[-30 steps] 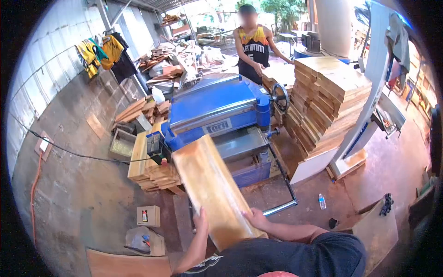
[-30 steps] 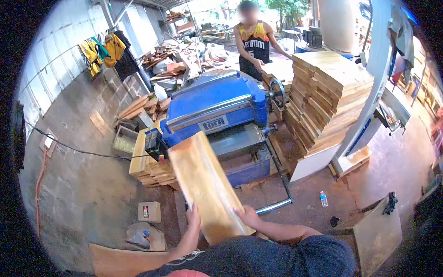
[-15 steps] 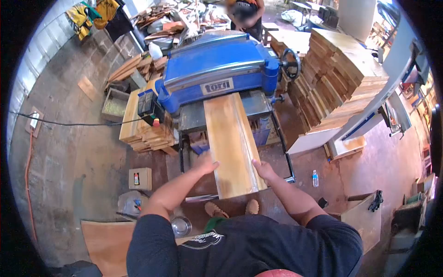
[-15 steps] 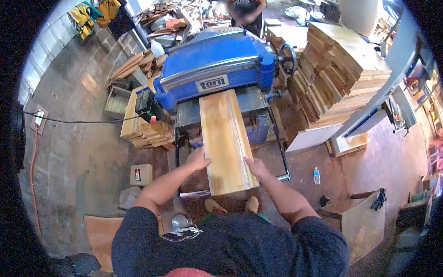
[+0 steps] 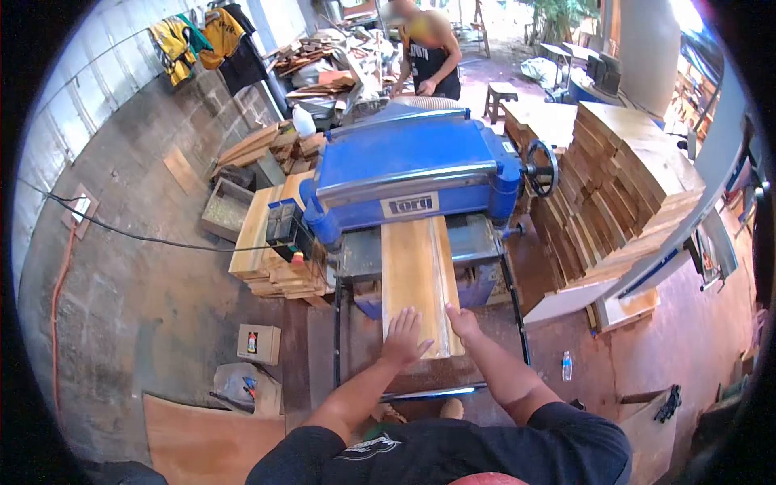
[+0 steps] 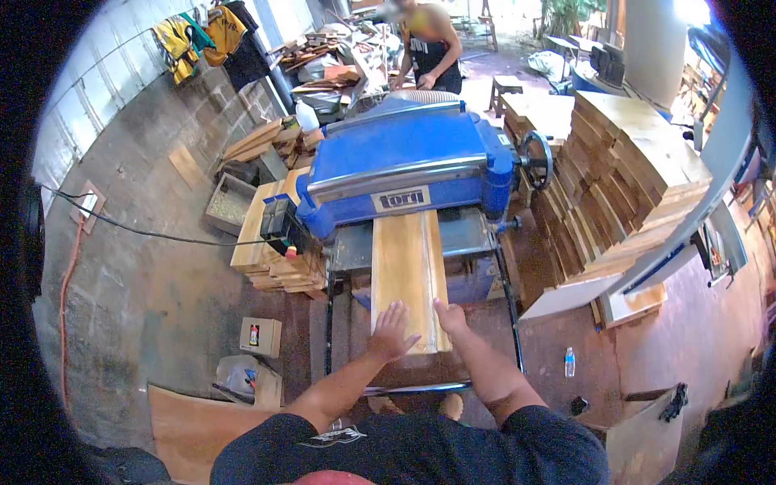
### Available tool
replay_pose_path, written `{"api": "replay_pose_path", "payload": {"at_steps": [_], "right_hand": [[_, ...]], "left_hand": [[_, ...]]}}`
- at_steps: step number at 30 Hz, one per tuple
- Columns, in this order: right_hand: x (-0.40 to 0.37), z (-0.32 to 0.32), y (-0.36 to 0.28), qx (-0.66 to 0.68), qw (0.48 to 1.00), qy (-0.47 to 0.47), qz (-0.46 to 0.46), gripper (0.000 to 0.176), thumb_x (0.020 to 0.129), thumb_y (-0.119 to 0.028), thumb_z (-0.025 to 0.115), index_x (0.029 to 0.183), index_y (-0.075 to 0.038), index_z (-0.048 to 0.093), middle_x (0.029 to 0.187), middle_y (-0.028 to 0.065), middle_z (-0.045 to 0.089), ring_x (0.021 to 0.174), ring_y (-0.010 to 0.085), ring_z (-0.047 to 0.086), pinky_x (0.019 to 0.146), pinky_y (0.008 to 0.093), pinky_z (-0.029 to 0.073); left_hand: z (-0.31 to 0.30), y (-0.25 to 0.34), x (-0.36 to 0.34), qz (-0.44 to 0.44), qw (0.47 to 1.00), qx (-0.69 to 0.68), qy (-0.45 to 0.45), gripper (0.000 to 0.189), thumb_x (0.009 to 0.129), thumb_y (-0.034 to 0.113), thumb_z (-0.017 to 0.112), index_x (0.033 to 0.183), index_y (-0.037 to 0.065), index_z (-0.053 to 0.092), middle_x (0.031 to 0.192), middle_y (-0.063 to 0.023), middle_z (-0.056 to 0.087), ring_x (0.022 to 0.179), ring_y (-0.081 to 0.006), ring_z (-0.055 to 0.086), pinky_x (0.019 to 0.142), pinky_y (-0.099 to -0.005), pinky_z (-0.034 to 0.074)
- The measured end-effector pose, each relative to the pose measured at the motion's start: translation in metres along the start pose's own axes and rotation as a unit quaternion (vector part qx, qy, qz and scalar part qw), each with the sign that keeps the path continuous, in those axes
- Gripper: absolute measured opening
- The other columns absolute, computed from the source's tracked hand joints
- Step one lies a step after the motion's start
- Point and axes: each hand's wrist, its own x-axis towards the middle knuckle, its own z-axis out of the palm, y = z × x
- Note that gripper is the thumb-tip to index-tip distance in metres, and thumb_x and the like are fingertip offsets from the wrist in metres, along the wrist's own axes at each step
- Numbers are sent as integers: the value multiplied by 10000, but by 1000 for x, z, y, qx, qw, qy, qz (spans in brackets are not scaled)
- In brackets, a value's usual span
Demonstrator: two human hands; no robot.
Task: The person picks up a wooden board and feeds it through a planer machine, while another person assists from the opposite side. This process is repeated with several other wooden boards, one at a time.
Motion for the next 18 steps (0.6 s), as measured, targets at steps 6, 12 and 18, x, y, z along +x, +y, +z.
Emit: {"api": "replay_pose_path", "payload": {"at_steps": [6,12,18], "right_hand": [[23,4,1,-70,997,37,-17,569,897,-442,616,1070,99,624,982,198,675,915,243,648,810,361,496],[69,5,31,-102,994,22,-19,567,907,-451,602,1125,72,596,945,175,673,878,240,639,787,355,500],[-4,-66,91,-204,940,-206,-178,611,905,-502,577,1257,-8,500,997,139,639,874,242,608,804,379,485]], "left_hand": [[15,-25,26,23,1000,4,18,748,822,464,631,1353,-18,420,1398,-244,412,1321,-382,375,1070,-514,290],[19,-33,41,-4,999,11,-44,749,846,467,590,1378,-21,391,1435,-243,371,1363,-360,319,1113,-500,226],[16,-41,56,-2,999,3,-54,769,839,475,583,1383,-29,381,1448,-247,352,1377,-353,295,1128,-491,190]]}}
